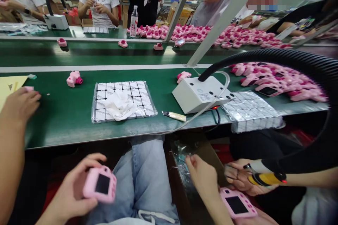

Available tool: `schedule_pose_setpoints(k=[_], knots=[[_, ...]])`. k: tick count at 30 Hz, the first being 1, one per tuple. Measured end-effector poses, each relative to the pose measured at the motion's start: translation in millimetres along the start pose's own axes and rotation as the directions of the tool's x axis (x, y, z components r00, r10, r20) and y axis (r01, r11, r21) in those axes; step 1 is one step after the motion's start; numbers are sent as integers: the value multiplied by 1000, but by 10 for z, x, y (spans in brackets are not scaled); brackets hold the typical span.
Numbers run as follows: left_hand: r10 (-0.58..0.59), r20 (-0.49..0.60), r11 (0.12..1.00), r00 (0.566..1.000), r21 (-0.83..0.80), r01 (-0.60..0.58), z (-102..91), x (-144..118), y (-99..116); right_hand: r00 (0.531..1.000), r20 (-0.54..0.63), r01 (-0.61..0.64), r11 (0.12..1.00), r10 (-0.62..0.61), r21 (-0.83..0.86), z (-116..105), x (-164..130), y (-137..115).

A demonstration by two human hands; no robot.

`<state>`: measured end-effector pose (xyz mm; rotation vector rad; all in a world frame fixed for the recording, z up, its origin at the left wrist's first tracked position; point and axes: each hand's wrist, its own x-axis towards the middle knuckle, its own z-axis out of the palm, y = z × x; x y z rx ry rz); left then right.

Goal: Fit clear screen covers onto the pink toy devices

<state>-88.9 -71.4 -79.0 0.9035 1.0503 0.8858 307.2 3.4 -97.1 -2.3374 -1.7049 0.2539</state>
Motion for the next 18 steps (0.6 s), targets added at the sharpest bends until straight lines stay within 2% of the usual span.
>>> schedule_pose_setpoints(k=[1, 2, 3, 4, 5, 6, 7, 9, 10, 11, 12, 13, 14, 16, 18], knots=[[135, -150, 990, 979, 61, -127, -82, 53, 73, 993, 67, -94, 993, 98, -66, 28, 80, 82], [281, -299, 957, 912, 164, -241, -155, 135, 161, 982, 117, -135, 986, 147, -100, 62, 136, 123], [419, -416, 902, 807, 290, -319, -218, 238, 254, 976, 150, -143, 984, 158, -110, 94, 169, 119], [540, -476, 834, 694, 416, -363, -271, 351, 344, 974, 166, -135, 985, 152, -107, 116, 182, 72], [639, -489, 758, 594, 532, -377, -315, 464, 419, 972, 184, -126, 986, 144, -106, 118, 181, -20], [713, -475, 684, 516, 631, -366, -352, 567, 475, 976, 181, -106, 991, 121, -86, 97, 171, -157], [762, -453, 624, 464, 704, -338, -384, 650, 506, 988, 140, -68, 997, 72, -33, 50, 159, -338], [800, -437, 563, 412, 784, -261, -438, 749, 505, 992, -44, 124, 982, -118, 143, -95, 156, -825], [808, -437, 546, 394, 807, -225, -462, 765, 481, 951, -198, 284, 928, -239, 242, -173, 178, -1118], [814, -442, 535, 376, 824, -190, -484, 766, 452, 874, -269, 475, 832, -405, 288, -236, 225, -1429], [820, -449, 526, 355, 836, -158, -506, 757, 424, 779, -291, 625, 720, -555, 301, -276, 297, -1740], [824, -455, 519, 339, 845, -128, -529, 744, 402, 689, -295, 725, 625, -662, 290, -286, 397, -2032], [827, -456, 513, 329, 852, -108, -551, 732, 389, 636, -237, 770, 583, -735, 259, -266, 519, -2284], [828, -446, 503, 339, 858, -102, -594, 722, 388, 630, -59, 769, 611, -775, 185, -176, 806, -2599], [837, -409, 470, 362, 877, -96, -626, 723, 403, 687, 37, 717, 685, -726, 127, -105, 1108, -2612]])
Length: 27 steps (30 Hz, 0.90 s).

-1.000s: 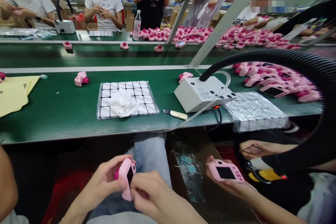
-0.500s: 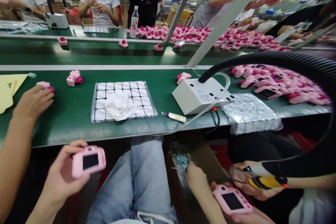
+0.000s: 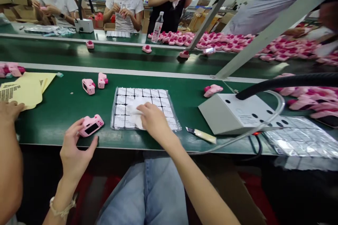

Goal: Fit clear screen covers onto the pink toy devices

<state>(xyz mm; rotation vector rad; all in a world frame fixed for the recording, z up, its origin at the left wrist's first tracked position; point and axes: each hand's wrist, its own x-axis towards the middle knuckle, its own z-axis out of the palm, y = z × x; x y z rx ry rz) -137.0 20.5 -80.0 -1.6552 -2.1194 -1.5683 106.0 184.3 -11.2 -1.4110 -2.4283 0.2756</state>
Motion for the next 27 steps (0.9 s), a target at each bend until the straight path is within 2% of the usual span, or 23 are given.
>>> schedule_pose_setpoints(k=[3, 5, 6, 8, 10, 11, 12, 14, 15, 18, 21, 23, 27], knots=[[86, 1, 992, 996, 88, -85, -10, -7, 30, 971, -91, -228, 970, 220, -87, -173, -29, 537], [158, -78, 980, 984, 131, -147, -4, -51, 128, 910, -179, -401, 903, 375, -151, -379, -136, 818], [200, -125, 973, 972, 137, -183, 11, -73, 206, 880, -222, -459, 871, 419, -174, -462, -172, 881], [295, -129, 953, 947, 117, -281, 87, -86, 404, 861, -306, -471, 864, 406, -180, -514, -170, 810], [353, 8, 933, 935, 71, -353, 242, -27, 610, 896, -305, -370, 922, 322, -114, -393, -55, 524], [350, 99, 933, 931, 52, -356, 347, 28, 694, 924, -260, -305, 951, 281, -54, -287, 35, 343], [328, 180, 940, 928, 42, -340, 463, 97, 756, 950, -166, -267, 964, 266, 19, -171, 133, 169], [274, 301, 953, 913, 40, -299, 696, 249, 803, 965, -2, -262, 959, 264, 110, 34, 306, -86], [262, 354, 953, 898, 49, -297, 794, 320, 792, 962, 38, -274, 954, 271, 124, 103, 360, -143], [272, 489, 917, 829, 131, -378, 953, 464, 686, 948, 20, -316, 942, 316, 115, 152, 345, -47], [277, 562, 861, 779, 215, -461, 948, 492, 614, 930, 10, -366, 923, 367, 122, 84, 196, 194], [271, 574, 846, 773, 241, -476, 928, 490, 641, 926, 10, -376, 917, 378, 129, 68, 130, 279], [205, 566, 851, 798, 299, -431, 990, 549, 816, 932, -25, -356, 925, 363, 133, 150, 133, 266]])
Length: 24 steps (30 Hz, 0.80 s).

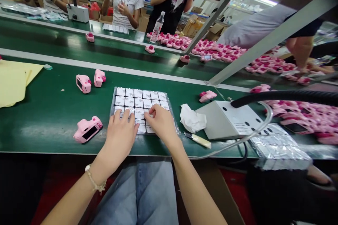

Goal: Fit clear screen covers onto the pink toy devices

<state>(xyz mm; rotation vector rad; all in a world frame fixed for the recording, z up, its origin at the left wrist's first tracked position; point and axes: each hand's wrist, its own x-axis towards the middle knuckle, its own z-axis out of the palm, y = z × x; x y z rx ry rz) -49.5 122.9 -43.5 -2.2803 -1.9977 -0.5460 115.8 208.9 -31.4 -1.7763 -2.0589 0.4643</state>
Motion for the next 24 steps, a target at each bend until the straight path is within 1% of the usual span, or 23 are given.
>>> schedule_pose_setpoints(k=[1, 3, 5, 7, 10, 12, 13, 15, 17, 19, 20, 22, 24], knots=[[-3, 5, 1000, 1000, -1, 3, 1, 44, 32, 1000, -8, 11, 1000, -11, 5, 17, 8, -1], [39, 9, 999, 999, -23, -38, 34, 113, 62, 999, -38, 34, 999, -34, 15, 9, 28, 50], [97, -1, 993, 995, -66, -97, 103, 136, 38, 994, -99, 47, 999, -45, 10, -62, 44, 190], [125, -32, 985, 992, -116, -128, 187, 117, -24, 985, -168, 36, 999, -37, -10, -174, 44, 396], [54, -154, 979, 987, -185, -83, 286, 64, -117, 977, -213, -8, 999, 1, -31, -338, 11, 670], [-9, -227, 978, 974, -206, -39, 314, 35, -141, 973, -229, -24, 999, 12, -47, -393, -7, 695], [-26, -246, 978, 969, -205, -25, 319, 22, -137, 974, -228, -11, 998, -1, -54, -395, -3, 637], [-41, -260, 984, 965, -180, -7, 319, -6, -104, 982, -173, 72, 996, -80, -54, -344, 47, 378], [-92, -282, 986, 955, -157, 48, 323, -36, -53, 980, -50, 192, 981, -193, -26, -226, 160, -14], [-162, -311, 981, 937, -155, 118, 338, -61, -9, 963, 72, 260, 965, -260, 0, -68, 316, -439], [-190, -321, 977, 928, -158, 145, 347, -68, 7, 957, 119, 265, 964, -263, 0, 17, 399, -631], [-214, -326, 972, 921, -161, 169, 364, -71, 22, 953, 202, 236, 971, -227, -23, 179, 544, -934], [-223, -320, 971, 921, -154, 182, 373, -64, 26, 946, 275, 195, 979, -171, -65, 307, 642, -1116]])
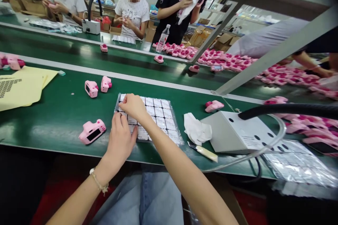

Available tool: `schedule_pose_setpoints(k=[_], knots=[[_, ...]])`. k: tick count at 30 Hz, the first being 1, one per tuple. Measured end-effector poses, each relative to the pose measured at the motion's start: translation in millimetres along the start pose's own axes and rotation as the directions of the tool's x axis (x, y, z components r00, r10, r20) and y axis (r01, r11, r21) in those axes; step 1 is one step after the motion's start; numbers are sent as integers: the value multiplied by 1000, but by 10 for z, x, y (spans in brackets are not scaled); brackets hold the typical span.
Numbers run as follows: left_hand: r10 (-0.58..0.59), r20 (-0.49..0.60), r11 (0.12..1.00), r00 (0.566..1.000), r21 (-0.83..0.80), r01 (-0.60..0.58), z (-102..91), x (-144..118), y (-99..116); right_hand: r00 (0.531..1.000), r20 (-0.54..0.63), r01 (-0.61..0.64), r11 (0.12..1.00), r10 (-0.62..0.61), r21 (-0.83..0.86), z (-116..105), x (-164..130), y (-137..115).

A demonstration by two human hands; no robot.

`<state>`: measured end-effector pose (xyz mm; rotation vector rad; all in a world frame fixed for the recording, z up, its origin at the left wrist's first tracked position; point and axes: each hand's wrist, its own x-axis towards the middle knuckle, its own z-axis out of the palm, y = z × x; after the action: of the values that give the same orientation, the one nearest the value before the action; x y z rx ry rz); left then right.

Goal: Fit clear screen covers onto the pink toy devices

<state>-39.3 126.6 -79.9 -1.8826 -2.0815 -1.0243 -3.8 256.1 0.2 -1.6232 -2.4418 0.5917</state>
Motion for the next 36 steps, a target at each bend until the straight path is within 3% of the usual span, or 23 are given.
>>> schedule_pose_setpoints(k=[6, 13, 16, 19, 22, 25, 29, 30, 32, 36], knots=[[-59, 12, 998, 998, -20, 59, -6, 14, 10, 991, 95, -84, 992, 93, -95, 30, 88, -184], [-125, 11, 988, 992, -86, 126, 2, 19, 9, 995, 86, -44, 993, 54, -112, -31, 127, -322], [-153, 0, 981, 988, -120, 152, 18, 19, 16, 998, 42, -48, 994, 52, -96, -190, 178, -226], [-177, -38, 970, 983, -177, 168, 7, 32, 6, 997, 32, -63, 998, 64, -23, -494, 95, 7], [-182, -128, 955, 975, -260, 144, -93, 46, 8, 997, -54, -54, 997, 56, 51, -715, -293, 265], [-217, -152, 889, 964, -438, 131, -309, 11, 91, 971, -239, 1, 997, 18, 79, -639, -944, 443], [-210, 213, 537, 954, -790, 295, -638, -118, 275, 840, -516, 319, 922, -168, 219, -330, -1769, 561], [-186, 280, 480, 942, -810, 336, -692, -156, 305, 834, -529, 345, 898, -159, 273, -280, -1910, 579], [-158, 335, 439, 929, -819, 370, -744, -233, 329, 882, -464, 297, 859, -80, 417, -233, -2103, 616], [-101, 288, 490, 952, -818, 300, -686, -382, 301, 972, -235, 149, 726, 18, 671, -222, -2252, 678]])
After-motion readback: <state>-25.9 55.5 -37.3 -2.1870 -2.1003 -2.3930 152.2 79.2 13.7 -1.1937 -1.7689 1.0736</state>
